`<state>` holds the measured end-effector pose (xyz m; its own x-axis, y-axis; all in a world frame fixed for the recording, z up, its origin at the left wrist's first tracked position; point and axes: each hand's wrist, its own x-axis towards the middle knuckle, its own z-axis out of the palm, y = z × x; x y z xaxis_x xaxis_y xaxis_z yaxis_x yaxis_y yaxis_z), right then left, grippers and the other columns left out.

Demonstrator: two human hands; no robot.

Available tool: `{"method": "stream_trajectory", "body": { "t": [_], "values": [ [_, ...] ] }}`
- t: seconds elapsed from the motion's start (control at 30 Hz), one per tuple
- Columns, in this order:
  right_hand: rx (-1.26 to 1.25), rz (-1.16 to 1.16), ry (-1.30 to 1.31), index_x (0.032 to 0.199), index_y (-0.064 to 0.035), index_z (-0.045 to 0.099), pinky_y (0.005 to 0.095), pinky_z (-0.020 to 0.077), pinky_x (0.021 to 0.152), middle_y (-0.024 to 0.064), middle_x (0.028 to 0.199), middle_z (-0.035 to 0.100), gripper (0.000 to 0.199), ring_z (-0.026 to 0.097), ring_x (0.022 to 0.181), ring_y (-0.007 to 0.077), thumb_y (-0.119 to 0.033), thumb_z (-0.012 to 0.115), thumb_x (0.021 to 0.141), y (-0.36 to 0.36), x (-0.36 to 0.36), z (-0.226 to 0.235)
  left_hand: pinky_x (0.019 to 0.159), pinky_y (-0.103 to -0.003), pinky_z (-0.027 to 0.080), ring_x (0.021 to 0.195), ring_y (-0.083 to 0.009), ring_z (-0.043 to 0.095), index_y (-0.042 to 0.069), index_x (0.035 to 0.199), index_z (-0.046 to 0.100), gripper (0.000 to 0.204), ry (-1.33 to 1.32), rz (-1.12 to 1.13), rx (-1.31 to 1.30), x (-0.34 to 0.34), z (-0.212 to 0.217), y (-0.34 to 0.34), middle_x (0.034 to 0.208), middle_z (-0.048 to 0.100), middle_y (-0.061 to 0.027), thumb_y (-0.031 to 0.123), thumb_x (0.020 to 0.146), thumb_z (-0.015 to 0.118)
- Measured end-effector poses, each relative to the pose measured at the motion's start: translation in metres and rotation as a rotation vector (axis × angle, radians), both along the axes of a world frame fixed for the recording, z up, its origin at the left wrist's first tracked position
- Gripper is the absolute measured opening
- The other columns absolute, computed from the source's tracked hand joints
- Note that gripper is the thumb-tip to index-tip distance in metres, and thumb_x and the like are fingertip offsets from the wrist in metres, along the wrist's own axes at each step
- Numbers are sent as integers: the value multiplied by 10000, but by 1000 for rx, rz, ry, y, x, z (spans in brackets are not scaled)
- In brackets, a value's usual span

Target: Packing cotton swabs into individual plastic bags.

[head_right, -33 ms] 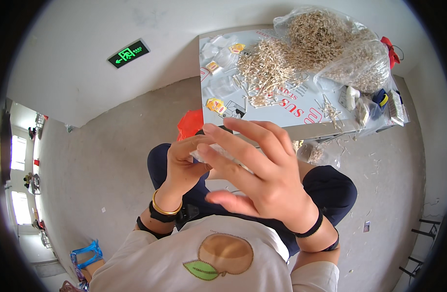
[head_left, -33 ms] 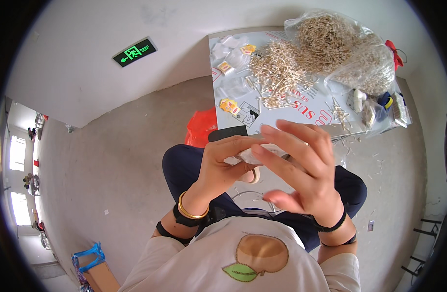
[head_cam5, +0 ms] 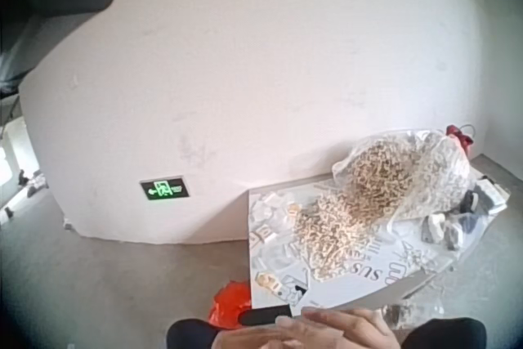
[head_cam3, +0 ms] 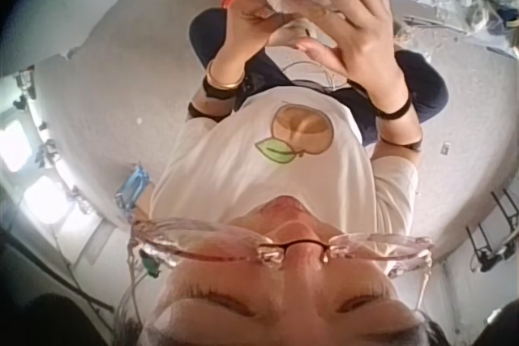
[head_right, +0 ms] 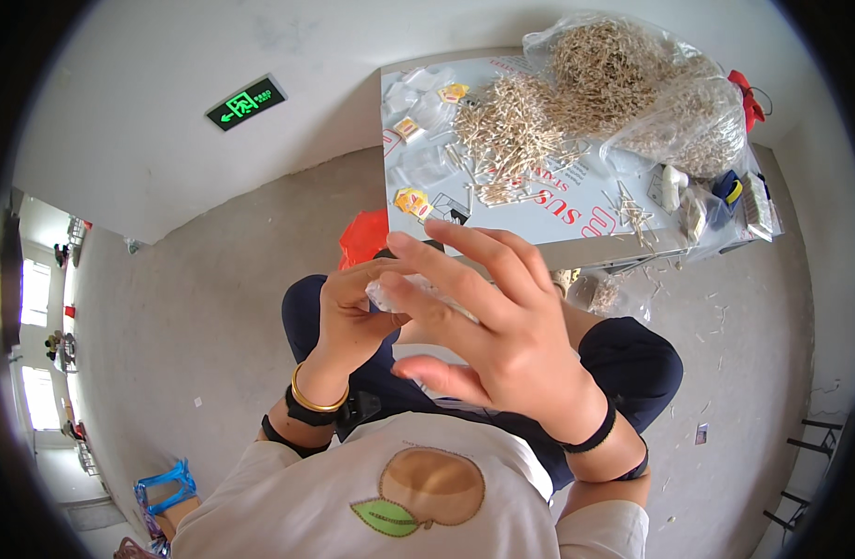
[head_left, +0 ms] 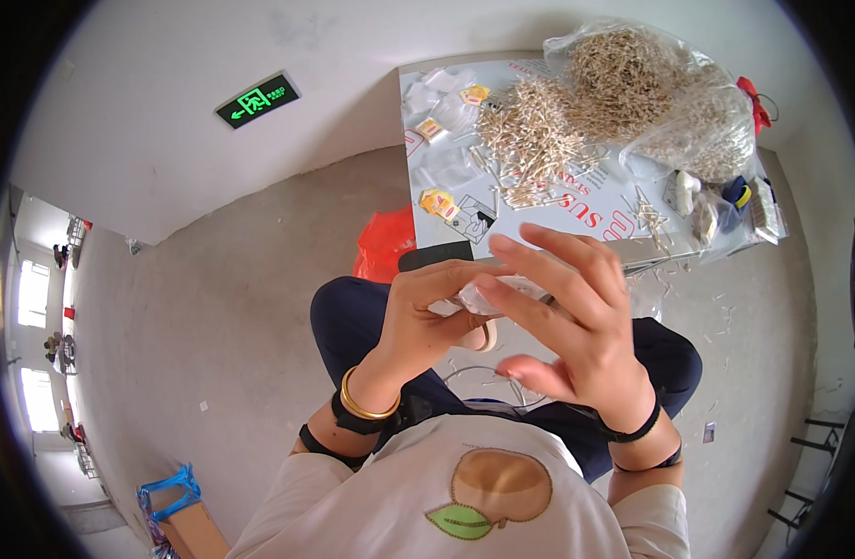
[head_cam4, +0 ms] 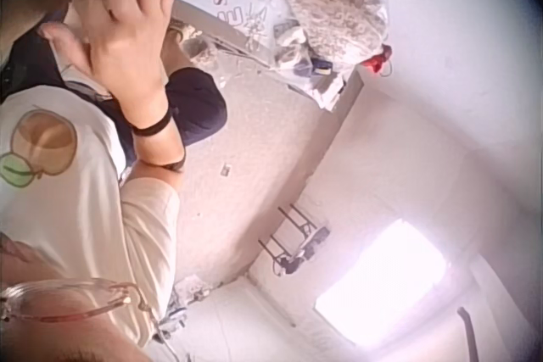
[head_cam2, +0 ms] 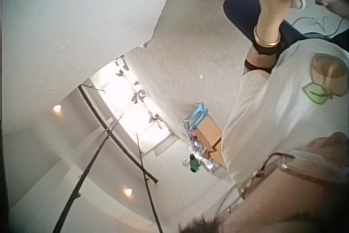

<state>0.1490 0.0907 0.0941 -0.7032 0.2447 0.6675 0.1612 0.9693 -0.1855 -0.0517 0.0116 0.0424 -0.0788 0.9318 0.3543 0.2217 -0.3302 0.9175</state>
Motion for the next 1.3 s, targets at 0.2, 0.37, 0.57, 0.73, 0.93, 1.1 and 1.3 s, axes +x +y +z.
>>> {"method": "stream_trajectory", "body": {
  "t": [0.2,0.37,0.57,0.73,0.93,1.1,1.3],
  "values": [
    [-180,54,131,1161,-63,785,484,474,1038,184,1381,629,479,577,1267,404,-473,618,978,7,-3,-8,718,-244,547,800,-88,701,39,1205,748,378,-48,8,-24,-2,-13,7,939,750,-49,0,832,794],
    [-276,49,135,1172,-82,764,457,490,992,136,1340,651,387,605,1230,372,-300,783,853,6,-6,-6,733,-252,549,809,-88,700,26,1171,750,340,-75,0,-73,0,-13,8,950,751,-55,22,837,814],
    [-776,65,336,1228,-36,714,382,488,998,119,1238,688,397,626,1194,295,-169,806,866,19,-11,-30,874,-256,534,958,-86,683,-14,1202,684,302,-344,-108,-156,-1,-24,9,1055,744,-24,91,938,787],
    [-1272,158,447,1074,-12,727,272,497,877,35,1022,725,114,637,962,98,-84,713,987,32,-14,-68,930,-277,529,1058,-101,671,-4,1271,631,382,-364,-156,-224,-1,-38,17,1126,713,-32,119,944,786],
    [-1289,7,462,1020,-2,725,255,495,838,17,959,723,100,622,902,77,-96,719,988,50,-24,-107,952,-290,527,1102,-147,675,-6,1235,671,318,-374,28,-67,-7,-53,40,1232,711,-78,181,986,738],
    [-1318,-8,485,1004,0,723,257,498,825,14,946,716,97,617,887,75,-94,726,981,53,-25,-114,919,-272,528,1019,-129,700,-14,1081,741,217,-306,143,-134,-8,-65,52,1065,768,-66,173,973,752],
    [-1202,-80,425,981,1,718,260,498,805,6,928,710,103,614,878,75,-100,736,972,67,-20,-129,846,-275,532,918,-130,704,7,966,743,130,-35,176,-42,-13,-68,64,991,766,-60,133,939,767]
  ]
}}
